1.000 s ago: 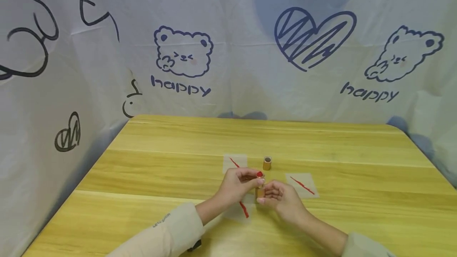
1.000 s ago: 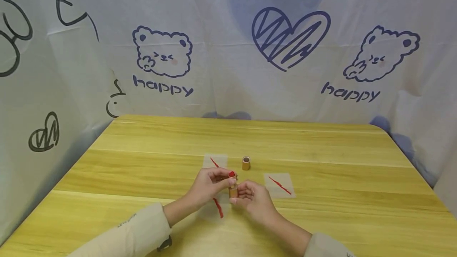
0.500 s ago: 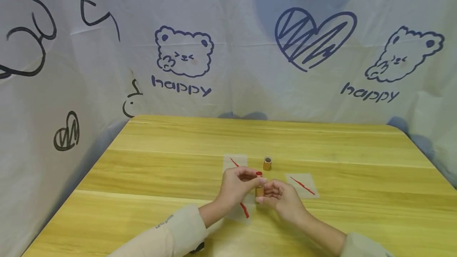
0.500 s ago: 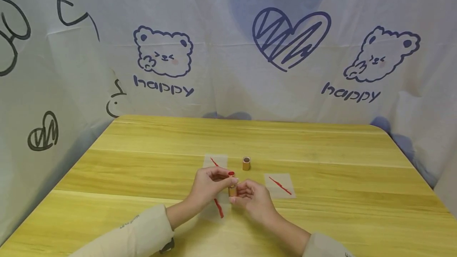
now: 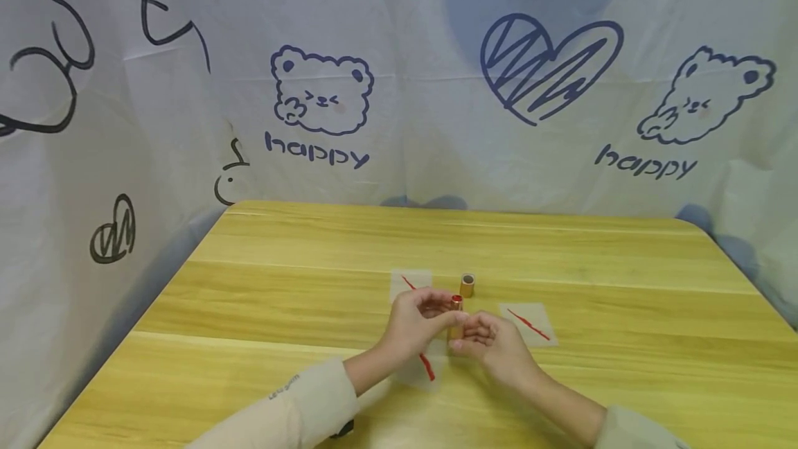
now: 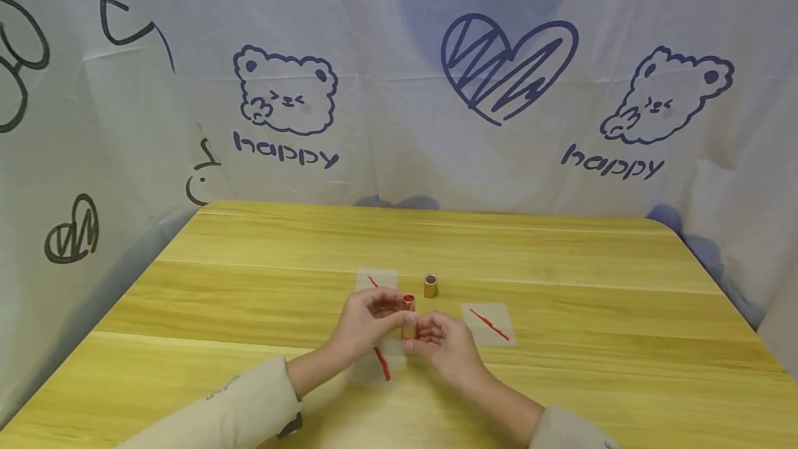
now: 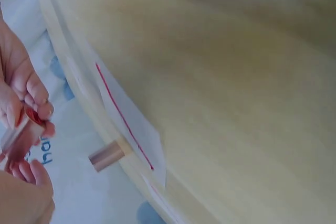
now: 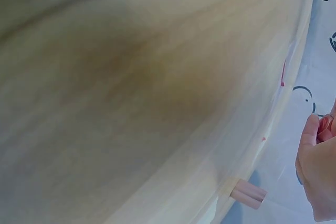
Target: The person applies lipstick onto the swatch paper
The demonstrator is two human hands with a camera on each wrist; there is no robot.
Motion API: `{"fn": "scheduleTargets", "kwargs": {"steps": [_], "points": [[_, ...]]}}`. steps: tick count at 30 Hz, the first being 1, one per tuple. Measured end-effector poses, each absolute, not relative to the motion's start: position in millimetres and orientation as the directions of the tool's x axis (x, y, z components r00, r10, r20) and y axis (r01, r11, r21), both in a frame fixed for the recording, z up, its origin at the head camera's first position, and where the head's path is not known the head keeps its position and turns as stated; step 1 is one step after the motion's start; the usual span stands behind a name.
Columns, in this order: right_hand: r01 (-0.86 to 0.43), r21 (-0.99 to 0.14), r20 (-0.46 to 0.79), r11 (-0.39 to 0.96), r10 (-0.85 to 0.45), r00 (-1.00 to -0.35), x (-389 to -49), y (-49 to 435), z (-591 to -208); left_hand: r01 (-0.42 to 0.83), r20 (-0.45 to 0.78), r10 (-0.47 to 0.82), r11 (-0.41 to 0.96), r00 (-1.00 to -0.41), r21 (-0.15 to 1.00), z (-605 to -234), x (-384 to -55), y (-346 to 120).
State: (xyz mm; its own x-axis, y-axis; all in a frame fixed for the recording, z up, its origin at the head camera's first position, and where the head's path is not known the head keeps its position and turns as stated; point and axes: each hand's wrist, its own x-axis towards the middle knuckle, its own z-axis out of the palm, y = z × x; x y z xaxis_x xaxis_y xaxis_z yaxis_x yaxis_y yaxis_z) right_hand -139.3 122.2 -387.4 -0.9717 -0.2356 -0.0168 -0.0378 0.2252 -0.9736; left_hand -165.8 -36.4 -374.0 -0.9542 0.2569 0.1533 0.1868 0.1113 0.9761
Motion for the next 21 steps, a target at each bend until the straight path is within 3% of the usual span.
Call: {"fn": "scheduleTargets", "kwargs": {"steps": [21], "points": [[-0.079, -0.976, 0.018, 0.202, -0.288, -0.957, -139, 126, -387, 0.271, 0.155, 0.545, 0.138, -0.824, 0.953, -370, -180, -46]]}}
